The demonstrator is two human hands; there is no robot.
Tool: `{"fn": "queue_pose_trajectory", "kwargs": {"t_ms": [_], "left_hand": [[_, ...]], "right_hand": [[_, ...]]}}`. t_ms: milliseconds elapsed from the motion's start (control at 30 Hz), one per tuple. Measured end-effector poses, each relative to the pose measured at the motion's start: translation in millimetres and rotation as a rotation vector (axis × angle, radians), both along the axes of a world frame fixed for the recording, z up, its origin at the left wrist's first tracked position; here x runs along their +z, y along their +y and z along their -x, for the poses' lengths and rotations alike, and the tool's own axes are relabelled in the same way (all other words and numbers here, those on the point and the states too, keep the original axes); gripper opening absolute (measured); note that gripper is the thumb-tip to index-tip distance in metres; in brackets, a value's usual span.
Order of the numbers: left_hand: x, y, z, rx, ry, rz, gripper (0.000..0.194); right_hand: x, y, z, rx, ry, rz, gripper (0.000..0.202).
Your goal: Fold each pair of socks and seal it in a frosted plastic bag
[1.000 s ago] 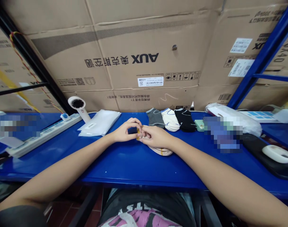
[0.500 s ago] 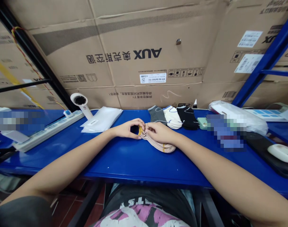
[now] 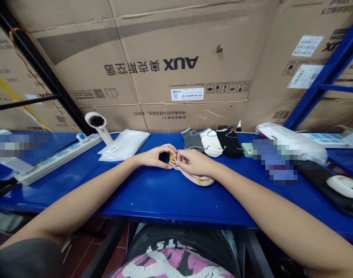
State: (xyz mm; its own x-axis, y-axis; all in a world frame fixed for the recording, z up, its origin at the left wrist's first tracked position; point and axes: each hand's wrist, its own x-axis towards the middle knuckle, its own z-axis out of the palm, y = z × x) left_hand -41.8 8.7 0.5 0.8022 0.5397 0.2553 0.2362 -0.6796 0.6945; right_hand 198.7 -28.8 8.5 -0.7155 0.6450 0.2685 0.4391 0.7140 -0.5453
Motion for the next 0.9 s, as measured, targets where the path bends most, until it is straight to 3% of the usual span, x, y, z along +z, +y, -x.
{"fn": "queue_pose_trajectory", "kwargs": {"t_ms": [900], "left_hand": [[-1.6,3.4,2.0,-0.048,-0.012,-0.007,0.048]], "right_hand": [[4.6,-4.3,2.7,-0.004,-0.073,-0.036,0.022]]}}
